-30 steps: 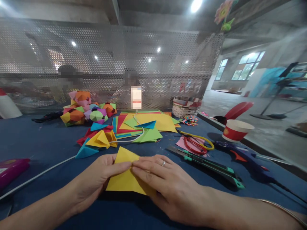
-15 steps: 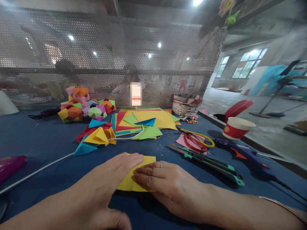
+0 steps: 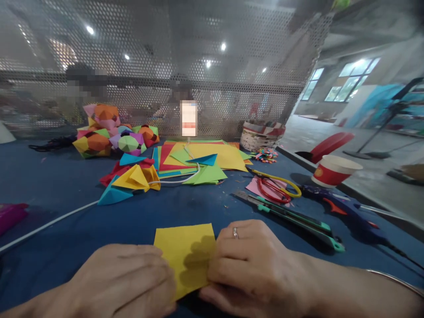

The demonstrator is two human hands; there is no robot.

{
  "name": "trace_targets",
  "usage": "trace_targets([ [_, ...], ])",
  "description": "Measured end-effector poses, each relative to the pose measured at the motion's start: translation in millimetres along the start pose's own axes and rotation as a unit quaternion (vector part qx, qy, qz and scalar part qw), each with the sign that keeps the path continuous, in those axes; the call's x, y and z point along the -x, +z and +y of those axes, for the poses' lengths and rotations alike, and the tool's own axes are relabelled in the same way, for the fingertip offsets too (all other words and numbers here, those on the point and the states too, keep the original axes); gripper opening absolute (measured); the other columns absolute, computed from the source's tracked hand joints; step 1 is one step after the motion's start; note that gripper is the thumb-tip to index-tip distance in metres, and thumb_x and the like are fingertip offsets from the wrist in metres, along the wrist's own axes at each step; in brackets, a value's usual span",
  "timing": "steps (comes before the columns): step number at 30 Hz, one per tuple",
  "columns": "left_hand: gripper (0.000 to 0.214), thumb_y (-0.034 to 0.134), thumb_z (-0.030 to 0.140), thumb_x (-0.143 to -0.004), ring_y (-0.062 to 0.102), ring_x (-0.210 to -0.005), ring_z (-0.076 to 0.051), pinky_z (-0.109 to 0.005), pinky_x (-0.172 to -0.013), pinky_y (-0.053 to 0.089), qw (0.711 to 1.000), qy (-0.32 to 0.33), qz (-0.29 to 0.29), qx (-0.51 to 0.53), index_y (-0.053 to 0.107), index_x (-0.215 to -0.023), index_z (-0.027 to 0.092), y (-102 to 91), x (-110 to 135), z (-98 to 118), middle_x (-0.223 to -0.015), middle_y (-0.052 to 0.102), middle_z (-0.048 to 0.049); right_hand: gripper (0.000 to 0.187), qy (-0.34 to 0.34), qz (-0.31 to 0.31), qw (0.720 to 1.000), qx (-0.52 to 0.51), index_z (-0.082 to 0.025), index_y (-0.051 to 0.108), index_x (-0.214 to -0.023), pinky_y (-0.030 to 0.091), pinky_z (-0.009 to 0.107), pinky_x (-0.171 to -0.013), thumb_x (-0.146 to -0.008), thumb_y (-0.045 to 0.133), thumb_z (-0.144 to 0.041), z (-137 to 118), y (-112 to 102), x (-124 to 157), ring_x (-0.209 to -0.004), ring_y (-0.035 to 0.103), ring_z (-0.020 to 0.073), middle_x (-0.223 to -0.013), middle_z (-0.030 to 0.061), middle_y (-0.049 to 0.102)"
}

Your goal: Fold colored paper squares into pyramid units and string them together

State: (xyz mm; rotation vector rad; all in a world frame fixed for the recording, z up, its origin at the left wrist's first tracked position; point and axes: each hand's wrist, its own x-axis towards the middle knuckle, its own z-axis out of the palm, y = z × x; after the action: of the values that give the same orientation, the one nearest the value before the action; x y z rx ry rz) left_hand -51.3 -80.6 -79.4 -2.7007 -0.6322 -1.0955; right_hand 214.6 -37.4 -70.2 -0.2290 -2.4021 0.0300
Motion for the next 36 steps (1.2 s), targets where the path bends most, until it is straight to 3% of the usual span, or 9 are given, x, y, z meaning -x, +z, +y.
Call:
trace_targets([
  [3,0.018,0.056,0.012,-0.104,0.074,-0.064,-0.012,-0.024,-0.067,0.057,0.998,-0.046,-0.028,0.016,0.066,-0.099,0.026,0.5,5,-1,-0.083,0.081,0.0059,0.038,0.038,-0.015,0.999,-0.03,-0.017,0.069,-0.077,0.039,0.033,-0.056,-0.112,0.061,-0.03,-3,0,0,-0.058,0.058,0.011,-0.069,-0.0019,0.07],
  [6,0.009,0.061,0.022,-0.106,0.073,-0.067,-0.012,-0.024,-0.064,0.054,0.988,-0.138,-0.06,0.029,0.067,-0.104,0.027,-3.2,3,-14,-0.084,0.077,0.0058,0.033,0.143,-0.016,0.987,-0.069,-0.017,0.071,-0.082,0.04,0.029,-0.06,-0.111,0.064,-0.032,-2,-1,-2,-0.062,0.059,0.0105,-0.071,-0.0021,0.071],
  [9,0.013,0.067,0.026,-0.101,0.067,-0.066,-0.011,-0.02,-0.061,0.052,0.973,-0.189,-0.117,0.067,0.064,-0.089,0.025,-5.3,-2,-27,-0.075,0.068,0.0068,0.034,0.255,-0.041,0.964,-0.066,-0.018,0.067,-0.076,0.041,0.026,-0.064,-0.1,0.079,-0.039,-3,-4,-6,-0.065,0.057,0.011,-0.07,-0.0028,0.068],
  [12,0.026,0.063,0.024,-0.102,0.065,-0.063,-0.008,-0.016,-0.059,0.05,0.959,-0.219,-0.147,0.102,0.058,-0.076,0.024,-2.8,-7,-34,-0.07,0.064,0.0075,0.032,0.319,-0.082,0.942,-0.064,-0.019,0.063,-0.072,0.041,0.026,-0.066,-0.091,0.085,-0.033,-4,-6,-10,-0.066,0.055,0.0114,-0.072,-0.0025,0.067],
  [15,0.03,0.062,0.024,-0.098,0.062,-0.056,-0.007,-0.014,-0.053,0.046,0.954,-0.264,-0.103,0.101,0.058,-0.069,0.023,1.7,-11,-34,-0.064,0.062,0.008,0.02,0.342,-0.089,0.933,-0.064,-0.019,0.064,-0.077,0.04,0.027,-0.066,-0.096,0.072,-0.021,-4,-3,-11,-0.066,0.055,0.012,-0.072,-0.0027,0.067],
  [19,0.029,0.064,0.026,-0.092,0.057,-0.047,-0.005,-0.013,-0.046,0.041,0.946,-0.306,-0.059,0.087,0.063,-0.063,0.024,5.1,-18,-31,-0.058,0.061,0.0092,0.024,0.354,-0.085,0.931,-0.014,-0.02,0.058,-0.074,0.037,0.027,-0.064,-0.096,0.068,-0.015,1,3,-9,-0.063,0.054,0.0121,-0.068,-0.0041,0.062],
  [27,0.028,0.065,0.03,-0.087,0.049,-0.039,-0.006,-0.017,-0.038,0.034,0.941,-0.332,-0.043,0.043,0.063,-0.06,0.025,9.9,-25,-33,-0.053,0.057,0.0089,0.027,0.372,-0.108,0.922,0.027,-0.021,0.056,-0.073,0.033,0.025,-0.058,-0.09,0.074,-0.011,8,7,-10,-0.059,0.049,0.0116,-0.062,-0.0059,0.055],
  [36,0.029,0.06,0.03,-0.088,0.05,-0.041,-0.007,-0.017,-0.039,0.035,0.94,-0.334,-0.059,0.028,0.061,-0.06,0.024,10.8,-28,-31,-0.055,0.057,0.0073,0.029,0.434,-0.157,0.887,0.023,-0.021,0.056,-0.073,0.03,0.025,-0.059,-0.091,0.077,-0.014,8,3,-18,-0.061,0.048,0.0123,-0.064,-0.0059,0.054],
])
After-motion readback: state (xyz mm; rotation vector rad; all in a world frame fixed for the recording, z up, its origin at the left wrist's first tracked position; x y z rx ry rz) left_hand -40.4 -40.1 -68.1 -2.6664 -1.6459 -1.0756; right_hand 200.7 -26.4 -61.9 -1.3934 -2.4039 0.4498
